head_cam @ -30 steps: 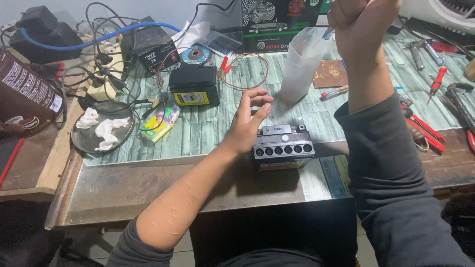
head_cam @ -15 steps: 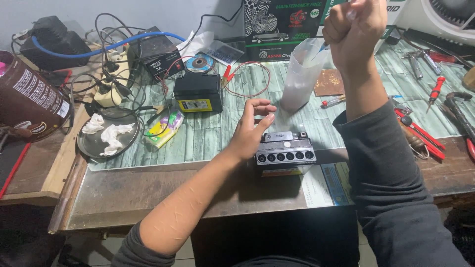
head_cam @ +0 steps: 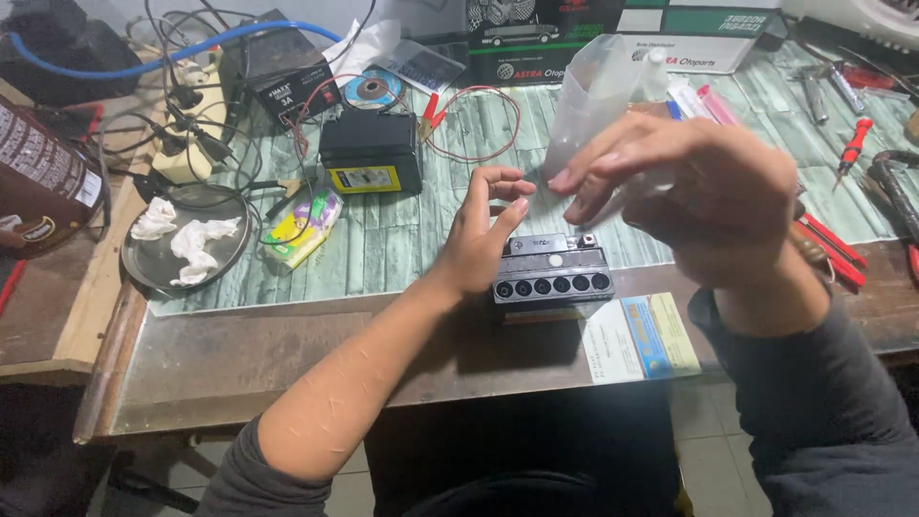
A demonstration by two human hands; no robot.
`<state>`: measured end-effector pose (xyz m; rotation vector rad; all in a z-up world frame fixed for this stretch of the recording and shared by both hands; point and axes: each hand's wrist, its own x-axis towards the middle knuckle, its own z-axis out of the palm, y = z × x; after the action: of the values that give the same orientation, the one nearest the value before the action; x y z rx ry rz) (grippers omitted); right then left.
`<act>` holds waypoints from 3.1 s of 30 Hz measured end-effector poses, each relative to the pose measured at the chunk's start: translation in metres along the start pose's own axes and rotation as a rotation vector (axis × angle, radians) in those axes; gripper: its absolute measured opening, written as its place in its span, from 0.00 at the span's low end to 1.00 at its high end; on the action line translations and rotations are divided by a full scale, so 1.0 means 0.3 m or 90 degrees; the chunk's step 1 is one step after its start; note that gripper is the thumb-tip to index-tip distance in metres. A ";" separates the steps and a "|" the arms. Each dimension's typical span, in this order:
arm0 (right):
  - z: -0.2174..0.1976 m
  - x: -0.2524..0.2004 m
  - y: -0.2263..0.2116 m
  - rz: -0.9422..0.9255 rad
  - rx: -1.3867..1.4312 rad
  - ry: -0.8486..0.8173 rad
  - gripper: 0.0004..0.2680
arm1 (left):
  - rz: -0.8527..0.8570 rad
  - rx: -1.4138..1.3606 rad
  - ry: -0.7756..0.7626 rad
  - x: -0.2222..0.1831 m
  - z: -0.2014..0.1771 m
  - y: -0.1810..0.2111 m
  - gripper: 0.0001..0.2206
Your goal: Filling the cells of a lead-acid battery with liquid using a syringe on a workbench.
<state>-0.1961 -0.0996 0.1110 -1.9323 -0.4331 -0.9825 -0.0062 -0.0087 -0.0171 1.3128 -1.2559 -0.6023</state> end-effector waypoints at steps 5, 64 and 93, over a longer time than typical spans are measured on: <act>0.039 -0.148 0.152 -0.173 -0.296 0.178 0.11 | 0.097 0.089 0.028 -0.003 0.001 0.021 0.15; 0.088 -0.330 0.314 -0.143 -0.315 0.132 0.13 | 0.199 0.713 -0.303 0.068 0.069 0.559 0.16; -0.050 -0.700 0.621 -0.105 -0.128 0.063 0.10 | 0.366 0.585 -0.319 0.084 0.058 0.605 0.23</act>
<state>-0.2165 -0.1947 -0.1528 -2.0390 -0.4569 -1.2643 -0.0699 0.0056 0.1551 1.4345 -2.3843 0.1217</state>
